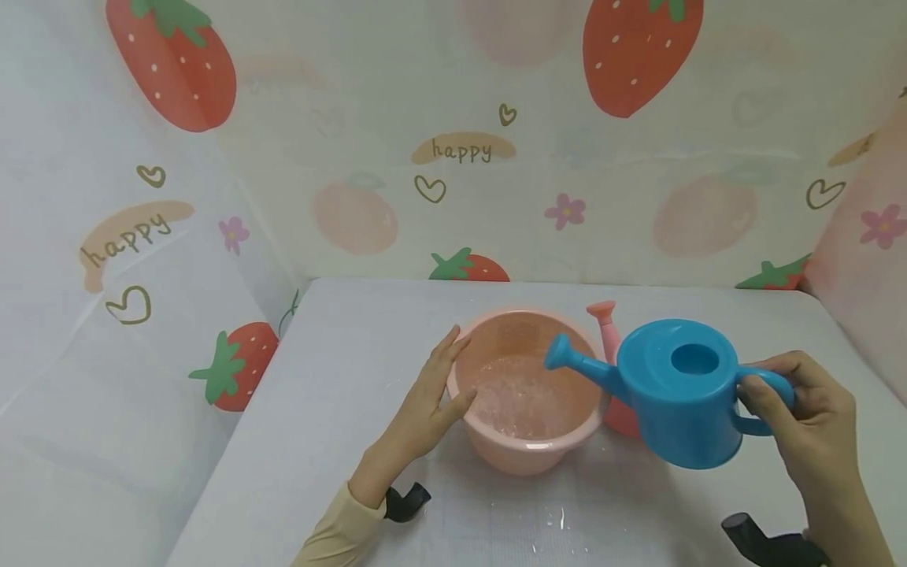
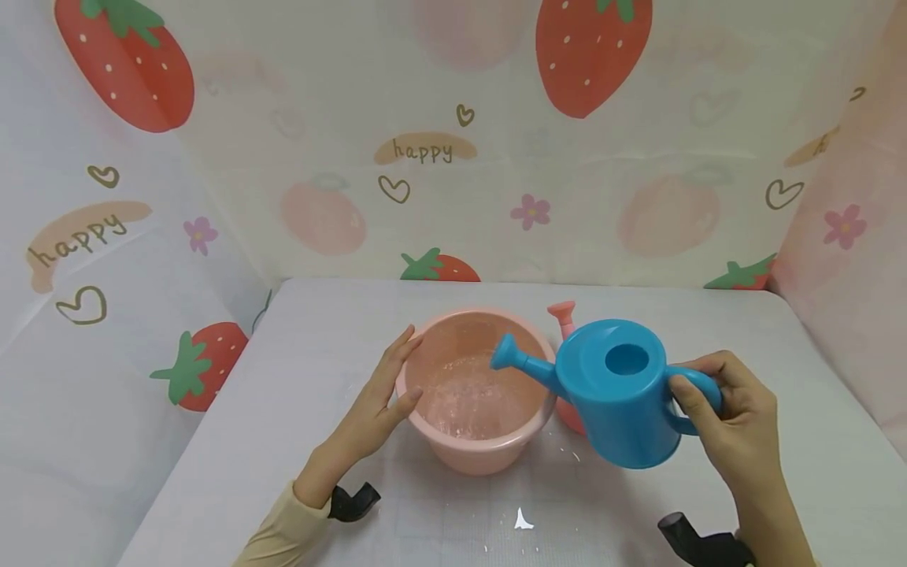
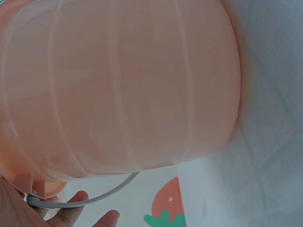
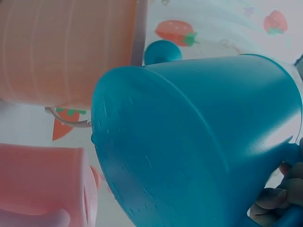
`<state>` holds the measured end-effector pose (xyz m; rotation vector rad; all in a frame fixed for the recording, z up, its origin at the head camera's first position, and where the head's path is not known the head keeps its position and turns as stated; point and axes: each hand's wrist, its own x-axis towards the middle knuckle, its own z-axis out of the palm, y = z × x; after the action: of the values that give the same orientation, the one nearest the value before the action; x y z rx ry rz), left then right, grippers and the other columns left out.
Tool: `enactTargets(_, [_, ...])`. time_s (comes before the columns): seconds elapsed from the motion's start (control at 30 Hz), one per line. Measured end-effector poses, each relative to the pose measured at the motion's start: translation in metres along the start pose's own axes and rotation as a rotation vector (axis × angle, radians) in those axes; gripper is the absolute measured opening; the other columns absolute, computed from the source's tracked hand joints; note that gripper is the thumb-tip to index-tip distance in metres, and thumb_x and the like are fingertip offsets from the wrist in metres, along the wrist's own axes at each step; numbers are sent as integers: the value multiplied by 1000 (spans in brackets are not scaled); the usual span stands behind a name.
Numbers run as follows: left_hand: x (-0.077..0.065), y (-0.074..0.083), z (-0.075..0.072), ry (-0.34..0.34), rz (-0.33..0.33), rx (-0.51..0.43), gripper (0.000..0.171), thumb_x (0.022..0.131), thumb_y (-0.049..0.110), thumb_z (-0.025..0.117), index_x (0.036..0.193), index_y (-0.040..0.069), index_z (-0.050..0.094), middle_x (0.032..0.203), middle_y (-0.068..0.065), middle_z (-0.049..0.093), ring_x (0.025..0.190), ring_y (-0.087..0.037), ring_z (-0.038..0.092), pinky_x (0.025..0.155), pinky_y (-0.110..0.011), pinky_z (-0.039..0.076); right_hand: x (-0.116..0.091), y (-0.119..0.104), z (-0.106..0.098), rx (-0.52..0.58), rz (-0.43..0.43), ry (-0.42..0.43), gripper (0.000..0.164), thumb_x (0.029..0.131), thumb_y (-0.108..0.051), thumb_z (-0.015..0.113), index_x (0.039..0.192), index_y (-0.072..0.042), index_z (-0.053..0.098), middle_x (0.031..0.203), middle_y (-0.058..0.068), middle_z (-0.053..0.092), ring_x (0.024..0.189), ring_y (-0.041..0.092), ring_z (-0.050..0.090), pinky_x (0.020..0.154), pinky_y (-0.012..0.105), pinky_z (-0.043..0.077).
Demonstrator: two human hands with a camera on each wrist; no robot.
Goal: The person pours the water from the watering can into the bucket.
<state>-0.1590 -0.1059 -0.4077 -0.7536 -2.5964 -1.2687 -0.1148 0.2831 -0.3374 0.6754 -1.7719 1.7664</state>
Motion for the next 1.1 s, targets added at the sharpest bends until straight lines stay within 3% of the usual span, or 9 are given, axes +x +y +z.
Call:
enactTargets(0.33, [-1, 0, 0, 5, 6, 4, 63, 93, 50, 42, 147, 28, 20, 155, 6, 9, 142, -20, 15, 105, -58, 26, 0, -1, -1, -55, 3, -15, 16, 80, 25, 47, 89, 16, 56, 85, 3, 69, 79, 6, 68, 73, 13, 50])
enactTargets(0.7, [0, 1, 0, 2, 10, 7, 63, 93, 49, 42, 147, 25, 20, 155, 6, 9, 142, -20, 14, 105, -57, 26, 0, -2, -2, -84, 5, -15, 16, 79, 25, 48, 90, 15, 56, 85, 2, 69, 76, 5, 66, 72, 12, 50])
enactTargets(0.9, [0, 3, -1, -2, 7, 3, 63, 93, 47, 43, 147, 24, 21, 155, 6, 9, 142, -20, 14, 105, -58, 25, -2, -4, -2, -205, 23, -5, 15, 80, 23, 50, 88, 12, 57, 83, -2, 68, 72, 3, 64, 71, 11, 50])
enactTargets(1.1, [0, 3, 0, 3, 6, -2, 63, 93, 47, 43, 147, 25, 21, 155, 6, 9, 142, -20, 15, 105, -58, 25, -2, -5, -2, -194, 30, -3, 15, 80, 23, 50, 89, 14, 57, 83, 0, 67, 69, 6, 61, 71, 10, 49])
